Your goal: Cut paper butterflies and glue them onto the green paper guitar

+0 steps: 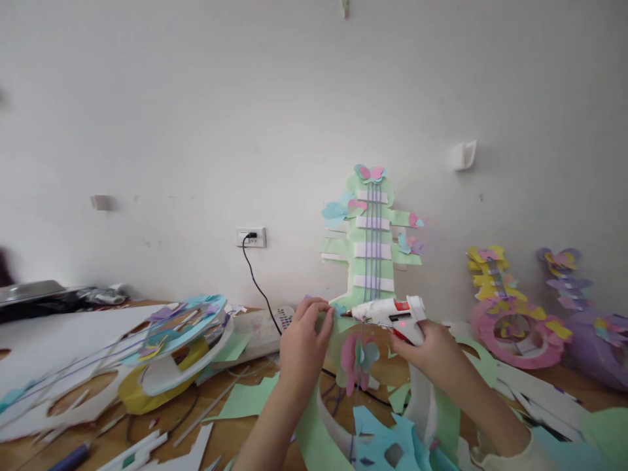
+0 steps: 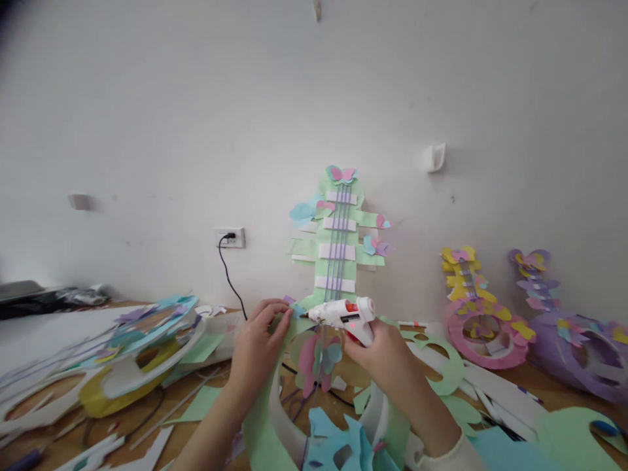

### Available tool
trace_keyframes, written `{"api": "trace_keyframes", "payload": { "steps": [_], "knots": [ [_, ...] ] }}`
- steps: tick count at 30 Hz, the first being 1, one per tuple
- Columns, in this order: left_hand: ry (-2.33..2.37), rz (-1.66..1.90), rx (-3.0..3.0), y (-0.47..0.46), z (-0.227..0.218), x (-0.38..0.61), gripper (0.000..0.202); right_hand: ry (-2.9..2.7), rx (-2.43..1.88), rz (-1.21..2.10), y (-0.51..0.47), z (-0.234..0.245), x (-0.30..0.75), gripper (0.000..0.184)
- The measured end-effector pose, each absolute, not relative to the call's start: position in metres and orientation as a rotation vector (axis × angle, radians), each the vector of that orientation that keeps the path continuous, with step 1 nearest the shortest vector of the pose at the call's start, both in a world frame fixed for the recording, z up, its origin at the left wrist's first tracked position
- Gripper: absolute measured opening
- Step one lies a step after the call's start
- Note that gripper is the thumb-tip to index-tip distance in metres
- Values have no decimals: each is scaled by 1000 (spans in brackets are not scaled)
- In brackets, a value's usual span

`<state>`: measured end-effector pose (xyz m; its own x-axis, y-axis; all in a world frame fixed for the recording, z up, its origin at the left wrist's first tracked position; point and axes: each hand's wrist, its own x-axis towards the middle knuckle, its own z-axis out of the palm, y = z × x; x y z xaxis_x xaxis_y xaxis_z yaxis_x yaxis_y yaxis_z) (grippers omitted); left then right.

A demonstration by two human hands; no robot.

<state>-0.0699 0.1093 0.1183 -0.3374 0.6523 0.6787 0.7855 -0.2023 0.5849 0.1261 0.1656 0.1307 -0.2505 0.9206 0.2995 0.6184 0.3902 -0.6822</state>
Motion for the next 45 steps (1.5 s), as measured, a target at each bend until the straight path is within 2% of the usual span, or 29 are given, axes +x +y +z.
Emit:
{"api": "trace_keyframes", "payload": {
  "steps": [7, 12, 25, 38, 45],
  "knots": [
    [-1864, -1700, -1739, 108, 120, -71, 24, -1955, -1299, 560, 165, 130, 127, 19],
    [-1822, -1713, -1801, 106, 122, -71, 8, -1946, -1292, 600, 166, 132, 128, 22],
    [-1831, -1719, -1873, 109, 121, -71, 8, -1918, -1290, 624, 168, 132, 128, 20],
    [-1868, -1737, -1820, 111, 120, -72, 10, -1929, -1291, 620, 167, 133, 127, 19],
    [-2077, -1975, -1774, 110, 119, -78, 19, -1808, -1323, 728, 167, 139, 138, 25]
  ]
}}
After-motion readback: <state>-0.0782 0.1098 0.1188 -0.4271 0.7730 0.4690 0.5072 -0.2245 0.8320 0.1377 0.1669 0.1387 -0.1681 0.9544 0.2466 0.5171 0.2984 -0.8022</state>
